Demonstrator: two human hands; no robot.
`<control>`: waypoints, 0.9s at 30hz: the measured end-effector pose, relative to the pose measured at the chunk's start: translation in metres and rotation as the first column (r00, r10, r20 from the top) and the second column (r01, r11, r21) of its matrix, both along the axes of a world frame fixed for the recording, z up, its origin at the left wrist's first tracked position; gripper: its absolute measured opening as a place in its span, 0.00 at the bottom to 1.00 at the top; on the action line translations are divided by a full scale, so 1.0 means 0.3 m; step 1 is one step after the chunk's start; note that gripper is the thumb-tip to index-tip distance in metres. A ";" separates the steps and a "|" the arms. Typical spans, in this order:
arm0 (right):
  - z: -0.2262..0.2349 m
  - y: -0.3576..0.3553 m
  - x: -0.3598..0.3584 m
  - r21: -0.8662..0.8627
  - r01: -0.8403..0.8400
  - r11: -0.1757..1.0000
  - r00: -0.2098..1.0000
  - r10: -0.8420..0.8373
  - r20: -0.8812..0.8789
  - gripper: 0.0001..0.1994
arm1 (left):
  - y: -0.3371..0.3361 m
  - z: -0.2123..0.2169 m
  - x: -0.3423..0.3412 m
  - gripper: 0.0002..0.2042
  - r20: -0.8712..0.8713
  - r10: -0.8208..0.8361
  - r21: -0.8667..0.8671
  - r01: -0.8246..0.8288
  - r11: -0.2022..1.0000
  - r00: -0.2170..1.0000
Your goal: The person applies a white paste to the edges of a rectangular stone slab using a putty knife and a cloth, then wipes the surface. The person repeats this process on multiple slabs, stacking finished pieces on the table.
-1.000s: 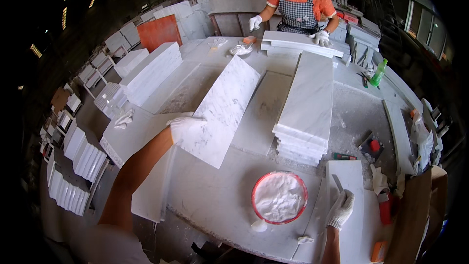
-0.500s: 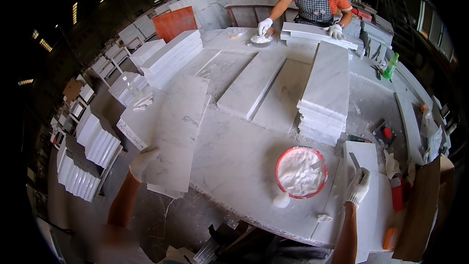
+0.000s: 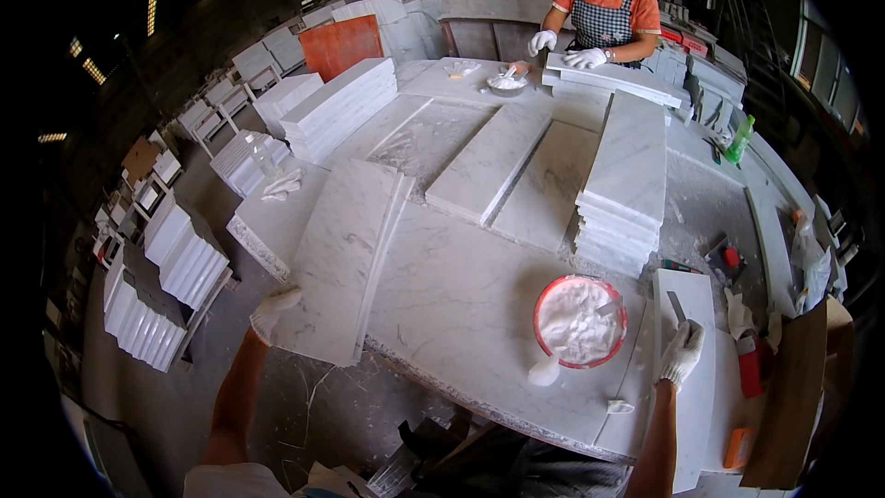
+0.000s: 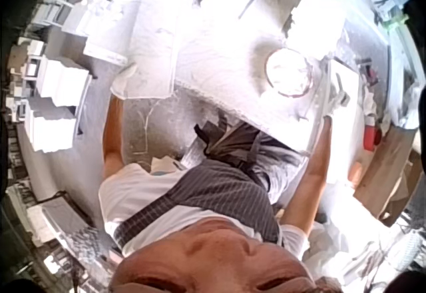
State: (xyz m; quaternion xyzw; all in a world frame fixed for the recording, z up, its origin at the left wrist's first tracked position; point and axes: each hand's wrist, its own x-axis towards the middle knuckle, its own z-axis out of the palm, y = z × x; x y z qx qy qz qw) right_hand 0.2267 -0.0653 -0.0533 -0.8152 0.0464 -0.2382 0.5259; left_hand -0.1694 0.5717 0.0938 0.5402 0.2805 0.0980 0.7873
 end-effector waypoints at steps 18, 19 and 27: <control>-0.006 -0.054 -0.039 0.102 -0.113 0.988 0.993 0.110 0.036 0.11 | 0.005 0.128 0.098 0.28 -0.802 0.254 0.591 0.661 0.463 0.540; -0.037 -0.081 -0.028 0.137 -0.130 0.982 0.991 0.130 0.012 0.10 | -0.006 0.158 0.121 0.27 -0.805 0.331 0.576 0.780 0.244 0.491; 0.124 -0.238 -0.341 0.457 -0.253 0.853 0.936 0.334 -0.106 0.11 | -0.529 0.405 0.371 0.12 -0.072 0.009 0.994 0.073 -0.078 0.997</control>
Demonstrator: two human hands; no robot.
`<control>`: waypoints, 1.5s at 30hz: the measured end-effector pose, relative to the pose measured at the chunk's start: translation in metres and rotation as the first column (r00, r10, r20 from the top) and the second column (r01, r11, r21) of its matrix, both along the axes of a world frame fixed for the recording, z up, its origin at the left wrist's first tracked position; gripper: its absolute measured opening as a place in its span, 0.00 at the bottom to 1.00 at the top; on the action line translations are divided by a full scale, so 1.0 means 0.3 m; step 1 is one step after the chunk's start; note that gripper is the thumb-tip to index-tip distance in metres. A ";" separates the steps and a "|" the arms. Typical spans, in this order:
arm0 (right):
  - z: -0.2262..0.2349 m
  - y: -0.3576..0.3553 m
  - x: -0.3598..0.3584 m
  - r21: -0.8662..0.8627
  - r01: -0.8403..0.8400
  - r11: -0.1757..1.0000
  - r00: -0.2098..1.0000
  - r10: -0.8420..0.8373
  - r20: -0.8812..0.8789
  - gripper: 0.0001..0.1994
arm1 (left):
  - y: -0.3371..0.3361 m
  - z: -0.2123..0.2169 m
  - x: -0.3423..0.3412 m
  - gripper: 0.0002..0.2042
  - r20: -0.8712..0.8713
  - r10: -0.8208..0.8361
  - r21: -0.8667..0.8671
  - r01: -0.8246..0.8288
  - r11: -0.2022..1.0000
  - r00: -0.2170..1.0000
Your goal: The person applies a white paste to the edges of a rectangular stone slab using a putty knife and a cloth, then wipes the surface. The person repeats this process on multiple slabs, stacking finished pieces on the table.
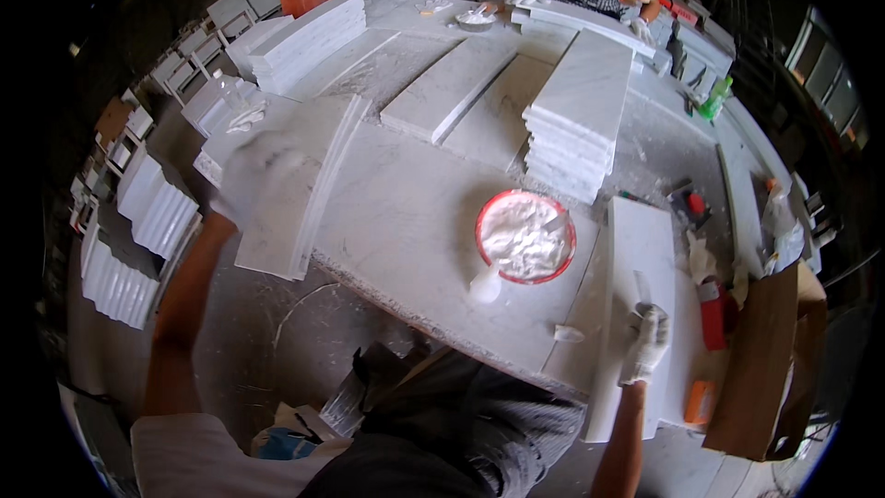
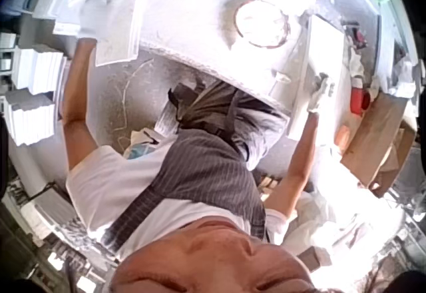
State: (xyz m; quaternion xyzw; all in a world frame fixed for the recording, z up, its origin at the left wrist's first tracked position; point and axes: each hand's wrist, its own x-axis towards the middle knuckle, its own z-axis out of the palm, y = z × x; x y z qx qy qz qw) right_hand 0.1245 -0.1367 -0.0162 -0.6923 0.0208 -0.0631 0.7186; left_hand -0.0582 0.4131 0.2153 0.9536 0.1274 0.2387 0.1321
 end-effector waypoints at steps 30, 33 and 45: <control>-0.310 -0.433 -0.880 0.573 0.774 0.270 0.584 -0.655 -0.479 0.10 | -1.558 -0.735 0.989 0.37 -0.455 -0.583 0.227 0.721 0.655 0.673; -0.266 -0.440 -0.840 0.579 0.766 0.279 0.589 -0.667 -0.458 0.10 | -1.690 -0.722 0.693 0.38 -0.502 -0.790 0.210 0.936 0.284 0.353; -0.107 -0.482 -1.044 0.046 0.516 0.855 0.739 -0.417 -0.529 0.10 | -1.415 -0.711 0.065 0.12 0.178 -0.982 -0.378 0.926 -0.007 0.066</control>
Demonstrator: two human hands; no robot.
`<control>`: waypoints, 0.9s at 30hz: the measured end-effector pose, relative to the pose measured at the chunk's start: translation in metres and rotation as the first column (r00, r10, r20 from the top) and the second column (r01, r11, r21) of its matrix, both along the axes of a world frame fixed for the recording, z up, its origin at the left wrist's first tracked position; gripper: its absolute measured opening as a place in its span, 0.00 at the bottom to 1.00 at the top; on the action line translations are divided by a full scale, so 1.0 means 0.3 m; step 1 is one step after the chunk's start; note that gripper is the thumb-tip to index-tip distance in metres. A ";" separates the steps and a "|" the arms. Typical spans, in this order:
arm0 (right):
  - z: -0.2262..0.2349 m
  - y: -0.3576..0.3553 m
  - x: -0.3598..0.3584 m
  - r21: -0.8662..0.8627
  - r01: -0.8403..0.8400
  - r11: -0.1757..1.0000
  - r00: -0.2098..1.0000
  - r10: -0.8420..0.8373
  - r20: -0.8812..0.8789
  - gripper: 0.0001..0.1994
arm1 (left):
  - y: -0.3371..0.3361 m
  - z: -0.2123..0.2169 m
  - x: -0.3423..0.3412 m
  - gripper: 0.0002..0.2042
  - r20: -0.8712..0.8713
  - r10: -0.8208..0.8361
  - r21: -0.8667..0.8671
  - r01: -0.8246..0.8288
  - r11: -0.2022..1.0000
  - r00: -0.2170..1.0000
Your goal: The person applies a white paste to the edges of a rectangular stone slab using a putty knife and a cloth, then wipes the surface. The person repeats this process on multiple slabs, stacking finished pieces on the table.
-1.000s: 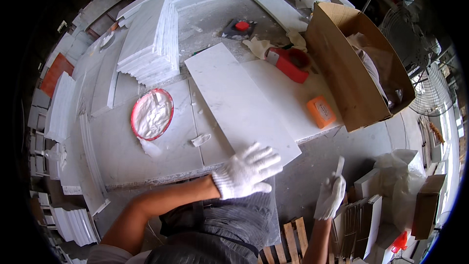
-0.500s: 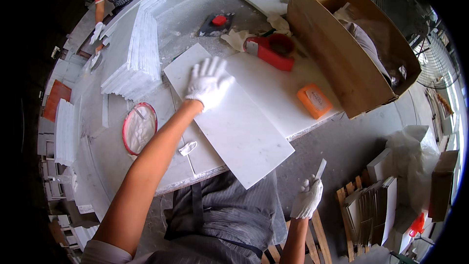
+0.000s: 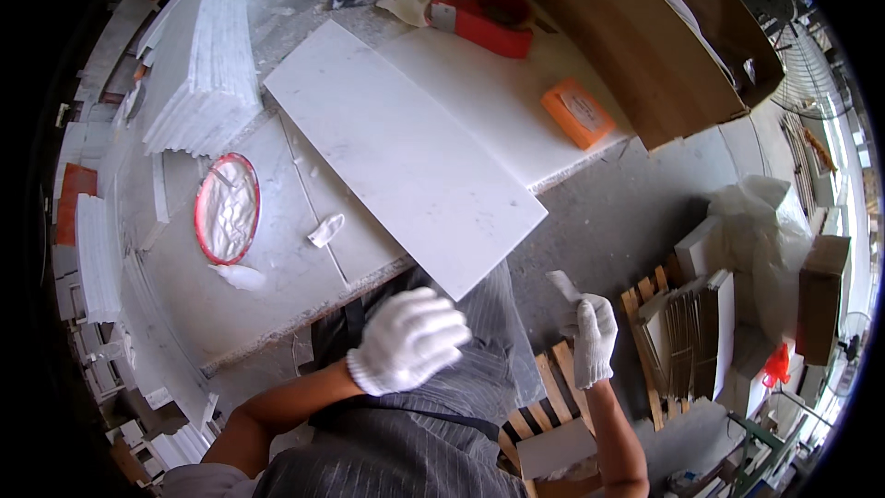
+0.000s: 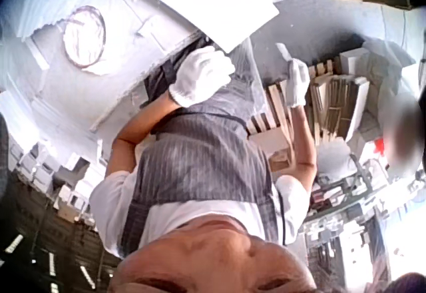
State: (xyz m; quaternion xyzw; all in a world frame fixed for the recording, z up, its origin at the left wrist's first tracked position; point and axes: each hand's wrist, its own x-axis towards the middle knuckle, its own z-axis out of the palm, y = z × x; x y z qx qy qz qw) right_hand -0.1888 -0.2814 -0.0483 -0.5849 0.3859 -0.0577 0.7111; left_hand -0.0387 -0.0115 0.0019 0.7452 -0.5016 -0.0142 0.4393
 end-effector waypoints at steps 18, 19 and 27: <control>0.000 0.130 0.463 0.155 0.162 0.975 0.898 -0.210 0.386 0.11 | -0.068 -0.117 0.053 0.20 -0.964 -0.072 0.015 -0.323 0.946 -0.256; 0.010 0.138 0.464 0.149 0.166 0.975 0.906 -0.210 0.368 0.11 | -0.074 -0.106 0.044 0.18 -0.969 -0.034 0.058 -0.357 0.932 -0.245; -0.026 0.160 0.403 0.068 0.188 0.980 0.921 -0.200 0.333 0.10 | -0.044 -0.094 0.022 0.21 -0.975 0.088 0.151 -0.319 0.936 -0.203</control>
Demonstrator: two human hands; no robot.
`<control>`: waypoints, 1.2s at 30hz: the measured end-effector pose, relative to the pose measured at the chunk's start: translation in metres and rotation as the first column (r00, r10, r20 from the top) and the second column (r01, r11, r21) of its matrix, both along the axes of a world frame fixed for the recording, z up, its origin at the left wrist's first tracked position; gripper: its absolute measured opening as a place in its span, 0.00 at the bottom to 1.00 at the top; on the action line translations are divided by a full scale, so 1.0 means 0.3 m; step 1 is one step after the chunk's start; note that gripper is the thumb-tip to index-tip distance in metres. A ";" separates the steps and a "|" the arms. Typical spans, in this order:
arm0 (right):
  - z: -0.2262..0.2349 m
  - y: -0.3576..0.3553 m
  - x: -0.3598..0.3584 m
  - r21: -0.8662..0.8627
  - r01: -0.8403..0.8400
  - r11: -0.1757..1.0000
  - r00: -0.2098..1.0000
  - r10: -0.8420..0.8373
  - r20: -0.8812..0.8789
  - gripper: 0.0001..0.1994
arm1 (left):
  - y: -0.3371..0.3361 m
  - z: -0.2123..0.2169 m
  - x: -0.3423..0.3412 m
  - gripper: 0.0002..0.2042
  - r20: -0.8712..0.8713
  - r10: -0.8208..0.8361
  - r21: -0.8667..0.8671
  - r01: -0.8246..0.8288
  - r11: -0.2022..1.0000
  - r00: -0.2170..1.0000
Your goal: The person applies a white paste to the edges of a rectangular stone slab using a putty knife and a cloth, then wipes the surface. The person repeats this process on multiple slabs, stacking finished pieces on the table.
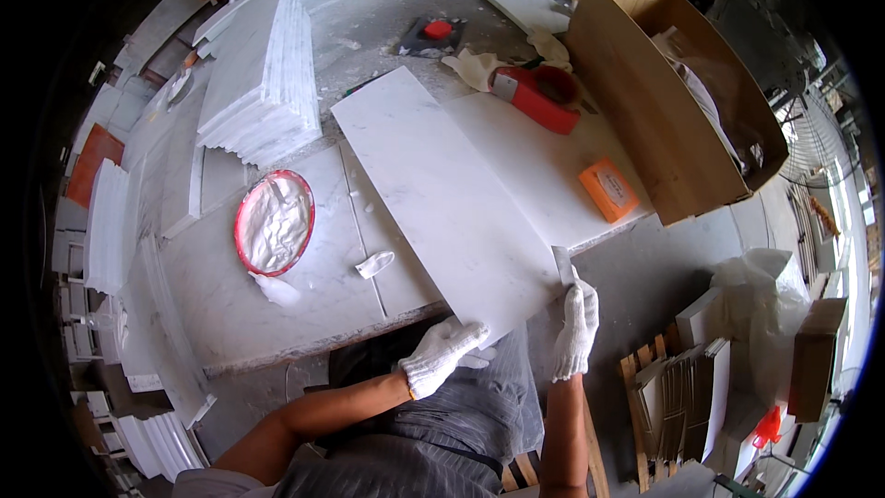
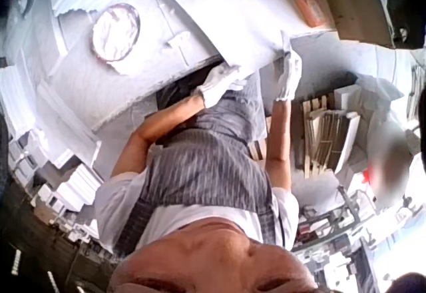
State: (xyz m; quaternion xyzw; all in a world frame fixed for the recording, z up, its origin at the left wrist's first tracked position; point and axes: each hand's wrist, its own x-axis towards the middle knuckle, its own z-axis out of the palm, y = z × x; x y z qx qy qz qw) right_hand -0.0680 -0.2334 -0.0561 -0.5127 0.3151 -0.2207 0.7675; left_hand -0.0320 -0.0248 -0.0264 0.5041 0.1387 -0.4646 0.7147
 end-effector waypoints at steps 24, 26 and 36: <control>0.349 0.671 0.486 -0.796 -0.479 0.370 0.681 0.729 -0.071 0.08 | 0.651 0.075 -0.054 0.17 0.931 -0.199 0.361 -0.854 0.374 0.306; 0.333 0.725 0.501 -0.830 -0.444 0.338 0.689 0.721 -0.075 0.07 | 0.692 0.063 0.003 0.25 0.910 -0.343 0.322 -0.918 0.232 0.233; 0.330 0.810 0.515 -0.828 -0.500 0.253 0.656 0.735 -0.172 0.08 | 0.723 -0.024 0.083 0.31 0.916 -0.301 0.319 -0.937 0.140 0.267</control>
